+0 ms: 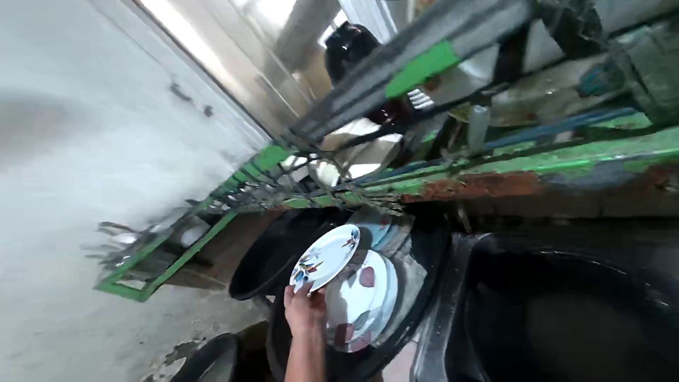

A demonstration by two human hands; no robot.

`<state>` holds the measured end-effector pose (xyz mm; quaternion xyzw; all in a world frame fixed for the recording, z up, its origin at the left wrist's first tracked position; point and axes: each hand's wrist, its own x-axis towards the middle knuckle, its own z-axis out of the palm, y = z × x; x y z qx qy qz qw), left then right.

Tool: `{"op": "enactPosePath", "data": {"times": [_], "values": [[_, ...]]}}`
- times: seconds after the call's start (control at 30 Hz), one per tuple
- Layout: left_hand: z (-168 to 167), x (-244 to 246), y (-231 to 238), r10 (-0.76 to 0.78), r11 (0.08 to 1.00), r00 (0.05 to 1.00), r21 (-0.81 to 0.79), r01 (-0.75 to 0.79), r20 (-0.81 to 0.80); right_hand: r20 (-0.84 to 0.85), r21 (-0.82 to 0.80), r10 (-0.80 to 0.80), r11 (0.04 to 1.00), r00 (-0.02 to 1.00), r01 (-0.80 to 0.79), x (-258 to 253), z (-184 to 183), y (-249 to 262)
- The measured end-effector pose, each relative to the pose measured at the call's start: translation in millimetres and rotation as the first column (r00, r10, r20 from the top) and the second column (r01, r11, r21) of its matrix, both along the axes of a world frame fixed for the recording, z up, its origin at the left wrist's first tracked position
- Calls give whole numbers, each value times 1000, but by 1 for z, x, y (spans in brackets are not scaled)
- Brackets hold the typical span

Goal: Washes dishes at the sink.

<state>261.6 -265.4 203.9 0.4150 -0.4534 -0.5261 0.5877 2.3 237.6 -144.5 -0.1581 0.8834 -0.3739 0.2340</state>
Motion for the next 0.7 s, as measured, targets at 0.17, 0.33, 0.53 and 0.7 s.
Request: {"op": "enactPosePath", "data": {"times": [0.17,0.33,0.53,0.7], "values": [[-11,-2,18,8,991,892,-120,51,452,312,-37,-252,960,916,276,4,61,-14],[22,-26,72,162,722,820,-632,280,549,502,-15,-51,998,863,67,9,98,-19],[-62,-93,232,-108,185,344,-321,929,933,538,-135,-350,862,767,488,6,88,-26],[-156,-159,262,-517,240,-290,461,854,806,531,-133,-444,797,722,589,3,85,-20]]}}
